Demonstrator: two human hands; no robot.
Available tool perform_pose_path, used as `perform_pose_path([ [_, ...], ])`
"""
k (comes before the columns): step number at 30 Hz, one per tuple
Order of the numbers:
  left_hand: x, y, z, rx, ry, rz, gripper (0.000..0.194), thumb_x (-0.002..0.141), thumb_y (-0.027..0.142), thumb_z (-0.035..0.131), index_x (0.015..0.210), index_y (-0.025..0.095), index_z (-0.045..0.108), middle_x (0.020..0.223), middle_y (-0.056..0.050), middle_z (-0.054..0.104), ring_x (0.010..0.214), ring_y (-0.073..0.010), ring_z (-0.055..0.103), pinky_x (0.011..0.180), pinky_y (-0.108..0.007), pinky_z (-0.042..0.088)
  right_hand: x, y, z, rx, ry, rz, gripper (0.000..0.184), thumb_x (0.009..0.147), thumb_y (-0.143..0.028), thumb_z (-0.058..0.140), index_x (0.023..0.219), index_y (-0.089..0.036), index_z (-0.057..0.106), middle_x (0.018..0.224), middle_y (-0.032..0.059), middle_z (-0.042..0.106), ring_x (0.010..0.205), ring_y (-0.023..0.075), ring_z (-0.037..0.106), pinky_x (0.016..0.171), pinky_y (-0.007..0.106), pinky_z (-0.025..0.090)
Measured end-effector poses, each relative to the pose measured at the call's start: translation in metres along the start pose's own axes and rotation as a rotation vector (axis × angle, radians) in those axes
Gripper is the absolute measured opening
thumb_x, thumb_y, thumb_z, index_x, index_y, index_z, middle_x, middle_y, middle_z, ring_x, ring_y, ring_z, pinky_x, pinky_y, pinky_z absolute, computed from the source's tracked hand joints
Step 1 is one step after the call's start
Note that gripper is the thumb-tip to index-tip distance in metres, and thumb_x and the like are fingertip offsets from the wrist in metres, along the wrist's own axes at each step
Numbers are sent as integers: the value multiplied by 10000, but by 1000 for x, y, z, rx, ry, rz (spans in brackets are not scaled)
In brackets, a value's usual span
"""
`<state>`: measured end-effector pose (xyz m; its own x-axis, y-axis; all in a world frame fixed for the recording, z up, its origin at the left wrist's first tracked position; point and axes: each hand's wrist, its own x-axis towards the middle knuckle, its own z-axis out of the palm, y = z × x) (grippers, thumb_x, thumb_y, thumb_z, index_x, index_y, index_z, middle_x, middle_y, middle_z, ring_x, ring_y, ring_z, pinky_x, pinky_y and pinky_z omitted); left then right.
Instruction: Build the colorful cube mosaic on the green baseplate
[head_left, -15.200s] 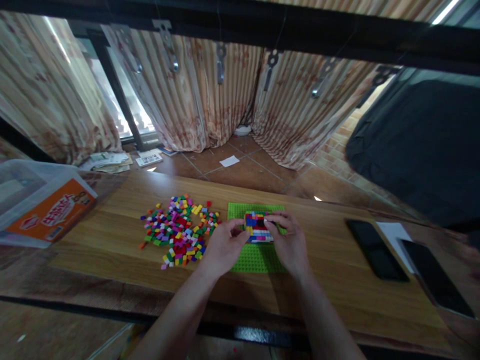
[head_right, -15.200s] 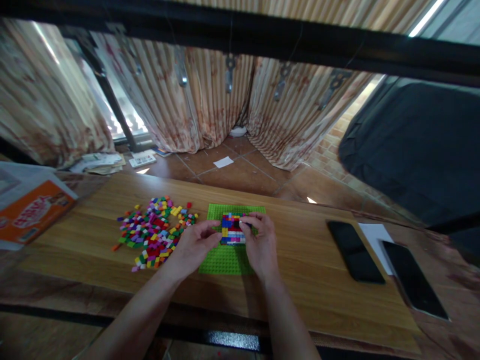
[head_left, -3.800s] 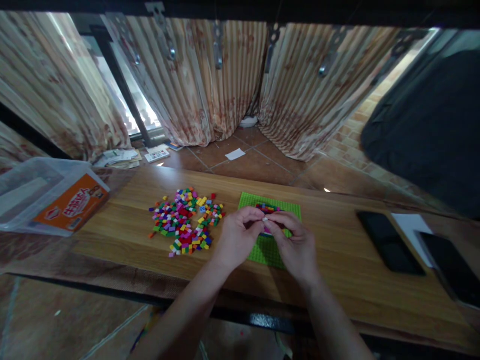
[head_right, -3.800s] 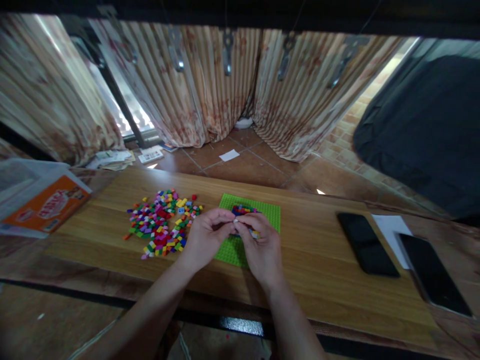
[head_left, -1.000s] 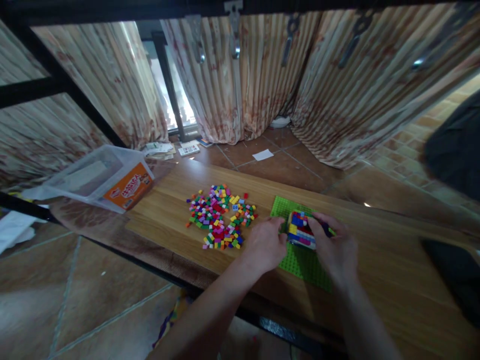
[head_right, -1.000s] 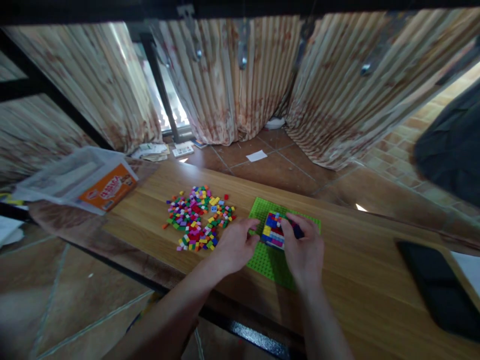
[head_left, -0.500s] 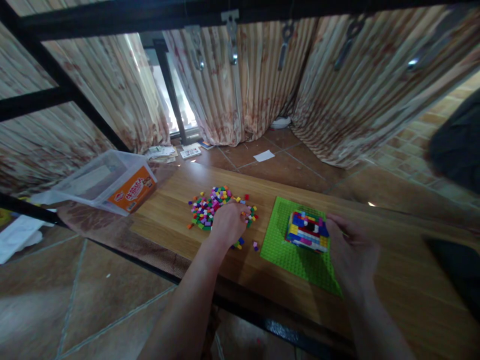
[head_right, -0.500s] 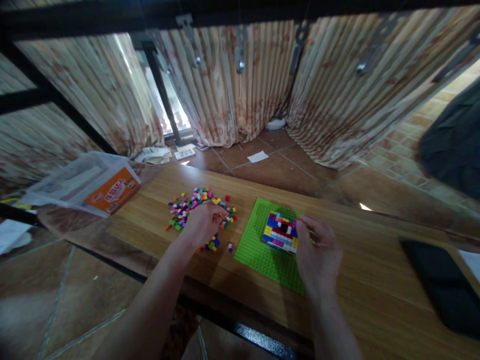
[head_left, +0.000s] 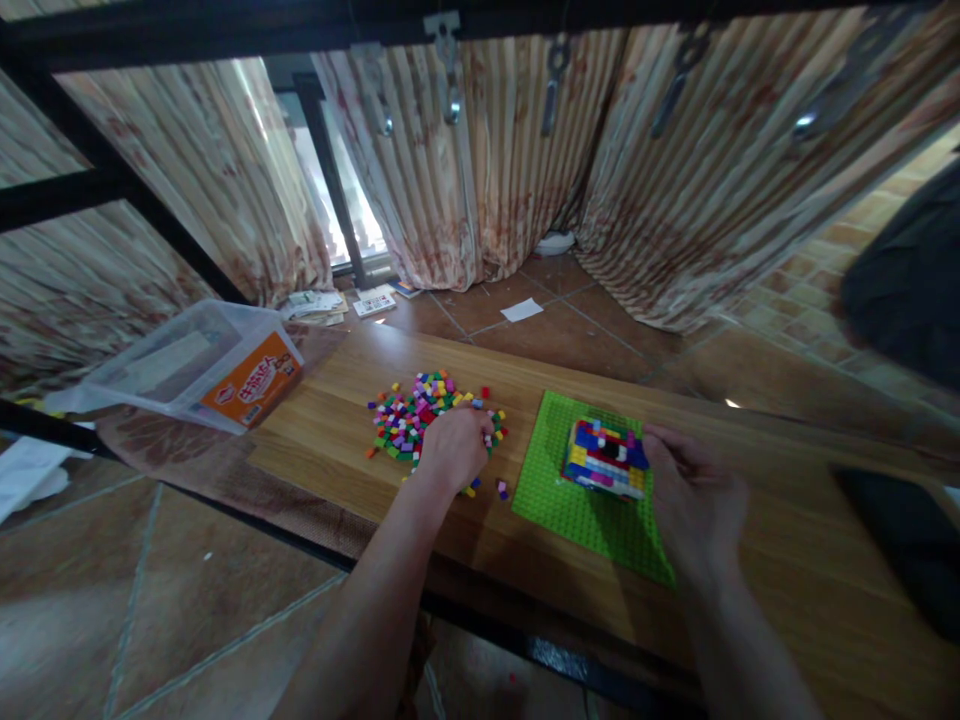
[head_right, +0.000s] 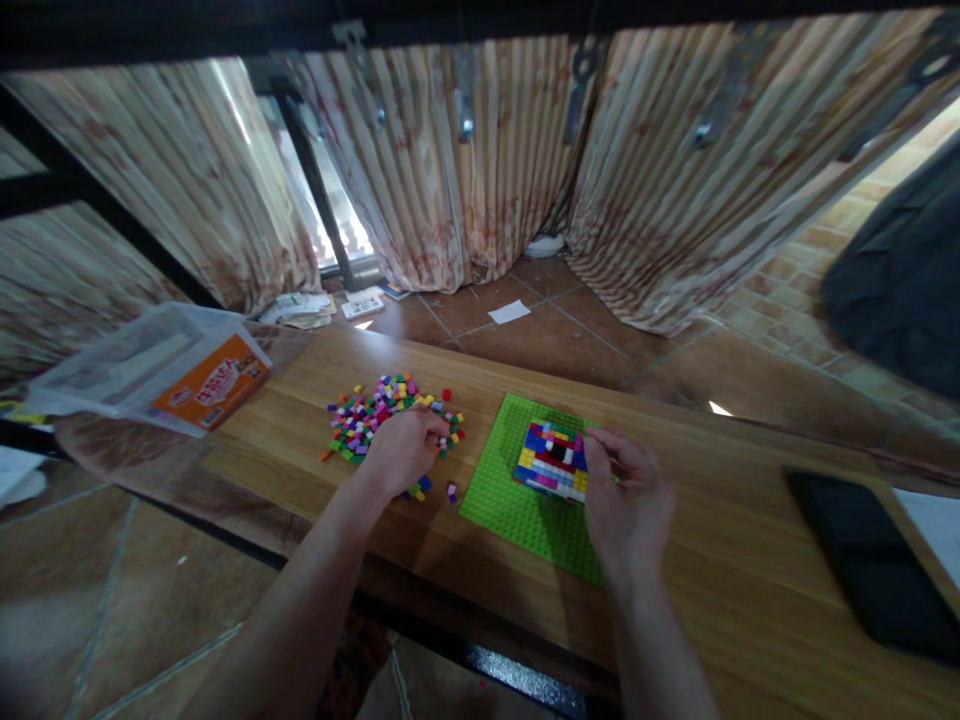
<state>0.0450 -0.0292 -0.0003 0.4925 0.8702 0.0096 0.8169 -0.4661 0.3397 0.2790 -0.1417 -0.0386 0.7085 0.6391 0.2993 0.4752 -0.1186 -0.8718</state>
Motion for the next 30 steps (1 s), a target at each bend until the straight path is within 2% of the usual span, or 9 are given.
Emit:
perform_pose_path([
  [5, -1, 0, -3, 1, -3, 11, 310, 806, 64, 507, 910, 207, 762, 985, -66, 729, 944, -204, 672, 890, -307, 515, 0, -1, 0, 17, 25, 35, 344, 801, -482, 616, 938, -202, 760, 964, 94, 741, 874, 252, 691, 773, 416, 551],
  [13, -5, 0, -6, -11, -74, 32, 280, 821, 89, 541, 943, 210, 762, 1020, -71, 731, 1002, -217, 667, 913, -317, 508, 1, -5, -1, 10, 11, 61, 334, 799, -473, 629, 928, -196, 763, 961, 93, 742, 855, 244, 693, 780, 409, 552],
  [20, -4, 6, -7, 27, -106, 10, 260, 868, 115, 488, 862, 194, 736, 988, -83, 719, 951, -224, 673, 846, -318, 510, 0, -6, 0, 24, 12, 73, 323, 796, -471, 643, 919, -198, 763, 962, 89, 741, 879, 250, 693, 812, 431, 549],
  [25, -2, 4, -6, -49, -30, -3, 246, 889, 124, 478, 814, 181, 705, 871, -65, 713, 841, -195, 664, 792, -290, 493, 1, -2, 0, 19, 10, 73, 314, 798, -467, 645, 913, -201, 766, 946, 88, 743, 865, 250, 695, 794, 429, 551],
  [30, 2, 15, -6, -402, 101, 120, 188, 900, 142, 533, 911, 175, 718, 881, -31, 723, 805, -146, 648, 771, -242, 484, 1, -5, 2, 68, 10, 71, 307, 804, -458, 642, 911, -196, 761, 951, 92, 739, 877, 247, 691, 776, 403, 553],
])
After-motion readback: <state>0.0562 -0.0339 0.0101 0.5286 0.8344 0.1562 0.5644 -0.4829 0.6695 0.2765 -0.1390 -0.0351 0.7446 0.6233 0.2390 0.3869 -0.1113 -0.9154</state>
